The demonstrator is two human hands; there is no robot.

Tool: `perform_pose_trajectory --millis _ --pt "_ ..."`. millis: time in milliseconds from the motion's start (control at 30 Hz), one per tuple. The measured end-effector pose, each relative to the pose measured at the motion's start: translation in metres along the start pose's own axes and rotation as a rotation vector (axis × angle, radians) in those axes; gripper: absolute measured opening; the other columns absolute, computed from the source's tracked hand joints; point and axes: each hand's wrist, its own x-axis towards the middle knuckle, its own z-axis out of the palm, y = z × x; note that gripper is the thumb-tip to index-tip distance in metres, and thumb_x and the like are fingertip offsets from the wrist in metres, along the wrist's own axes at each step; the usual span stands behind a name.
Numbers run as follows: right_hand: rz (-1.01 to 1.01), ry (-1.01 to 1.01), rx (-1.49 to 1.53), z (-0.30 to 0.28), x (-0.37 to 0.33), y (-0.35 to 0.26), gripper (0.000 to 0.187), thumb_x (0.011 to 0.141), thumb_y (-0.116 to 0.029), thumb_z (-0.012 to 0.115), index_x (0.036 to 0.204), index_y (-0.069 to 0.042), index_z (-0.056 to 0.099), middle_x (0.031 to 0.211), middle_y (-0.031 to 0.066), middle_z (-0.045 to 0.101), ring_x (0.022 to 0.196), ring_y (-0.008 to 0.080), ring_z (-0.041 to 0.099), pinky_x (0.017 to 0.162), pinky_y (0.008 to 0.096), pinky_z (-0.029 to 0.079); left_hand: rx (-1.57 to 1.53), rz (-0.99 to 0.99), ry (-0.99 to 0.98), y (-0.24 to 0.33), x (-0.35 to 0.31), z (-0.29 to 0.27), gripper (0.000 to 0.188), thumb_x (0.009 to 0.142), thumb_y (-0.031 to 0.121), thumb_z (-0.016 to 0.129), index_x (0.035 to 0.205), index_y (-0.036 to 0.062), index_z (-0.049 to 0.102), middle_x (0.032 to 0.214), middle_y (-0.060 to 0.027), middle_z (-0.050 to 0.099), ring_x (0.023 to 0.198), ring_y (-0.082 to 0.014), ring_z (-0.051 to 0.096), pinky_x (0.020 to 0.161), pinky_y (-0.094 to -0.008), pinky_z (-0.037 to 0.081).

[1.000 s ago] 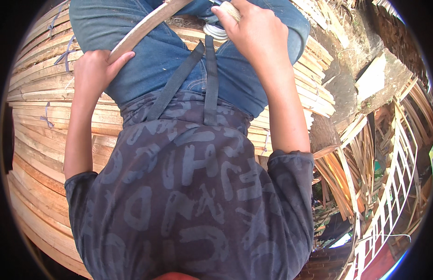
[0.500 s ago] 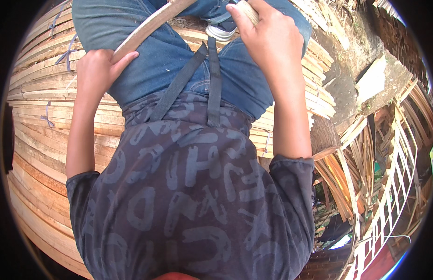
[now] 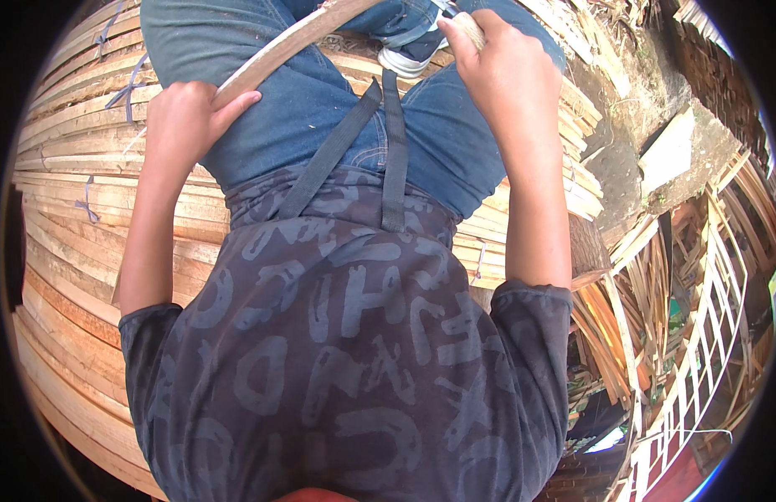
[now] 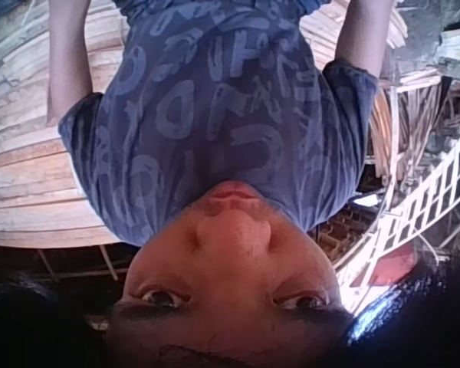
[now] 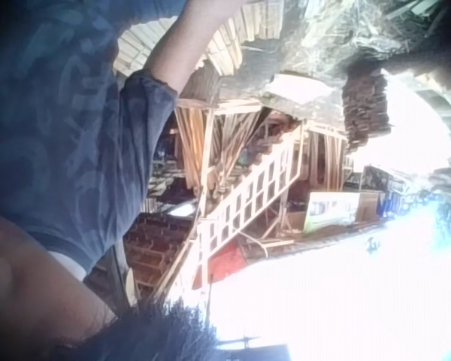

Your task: The person sits on a stack of wooden planks and uses a curved knife to shave thin strips from a long, thin piece of wood held between their legs. They repeatedly scrape the knife along the wood to remove bark and smooth the surface.

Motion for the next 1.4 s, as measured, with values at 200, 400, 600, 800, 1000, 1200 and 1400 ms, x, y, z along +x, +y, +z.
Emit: perform_pose_trajectory --millis 200,400,600,800,1000,1200,1400 --pt "0.008 -0.019 0.001 -0.002 0.011 0.021 0.046 0.09 -0.054 0.055 0.104 -0.013 0.07 0.084 0.0198 0.069 0.085 0.0406 0.065 0.075 0.0456 0.052 -0.005 -0.021 -0.001 0.001 -0.001 0.0 0.067 0.075 0.062 0.068 0.051 -0.0003 0.06 0.048 -0.0184 0.054 0.047 -0.0344 0.059 0.046 -0.0406 0.047" --pt "-0.044 -0.054 0.075 0.007 0.001 0.004 0.048 0.088 -0.055 0.058 0.101 -0.011 0.071 0.081 0.0205 0.069 0.084 0.0409 0.066 0.072 0.0482 0.053 -0.004 0.007 0.036 0.0 0.003 0.001 0.069 0.076 0.062 0.068 0.051 -0.0017 0.061 0.046 -0.0199 0.052 0.045 -0.0363 0.057 0.045 -0.0413 0.046" --pt "-0.03 -0.017 0.008 0.011 0.001 -0.003 0.047 0.087 -0.056 0.059 0.096 -0.012 0.071 0.078 0.0184 0.069 0.081 0.041 0.066 0.069 0.0477 0.053 0.016 -0.022 -0.022 0.006 0.005 -0.004 0.063 0.075 0.06 0.068 0.054 0.0007 0.062 0.051 -0.0177 0.057 0.05 -0.0332 0.062 0.047 -0.0404 0.049" --pt "-0.028 -0.021 0.243 0.005 -0.003 0.009 0.044 0.087 -0.049 0.063 0.099 -0.008 0.072 0.079 0.0192 0.069 0.078 0.0387 0.067 0.069 0.0424 0.052 -0.004 -0.003 0.03 0.003 0.001 0.002 0.064 0.075 0.06 0.069 0.053 0.0003 0.061 0.05 -0.0181 0.055 0.048 -0.0338 0.06 0.046 -0.0405 0.048" --pt "-0.053 0.023 0.301 0.004 -0.005 0.011 0.044 0.089 -0.044 0.065 0.104 -0.004 0.07 0.065 0.012 0.062 0.059 0.0165 0.059 0.06 0.0304 0.047 -0.03 -0.007 0.057 0.003 0.0 0.003 0.069 0.076 0.063 0.068 0.051 -0.0015 0.06 0.046 -0.02 0.052 0.045 -0.0358 0.058 0.046 -0.0411 0.046" --pt "0.004 0.047 -0.018 0.007 0.014 0.022 0.049 0.087 -0.055 0.059 0.107 -0.012 0.071 0.086 0.0193 0.069 0.085 0.0398 0.066 0.074 0.0424 0.052 -0.041 -0.002 0.035 0.002 0.003 0.002 0.068 0.075 0.061 0.069 0.051 -0.0019 0.06 0.047 -0.02 0.052 0.046 -0.0362 0.057 0.046 -0.0415 0.046" --pt "0.025 -0.017 0.015 0.007 0.007 0.006 0.052 0.087 -0.057 0.058 0.111 -0.013 0.07 0.089 0.0216 0.069 0.09 0.0389 0.066 0.079 0.0445 0.052 -0.022 -0.023 0.028 0.003 0.002 0.002 0.068 0.075 0.061 0.069 0.051 -0.0015 0.06 0.047 -0.02 0.053 0.046 -0.0357 0.058 0.047 -0.041 0.047"
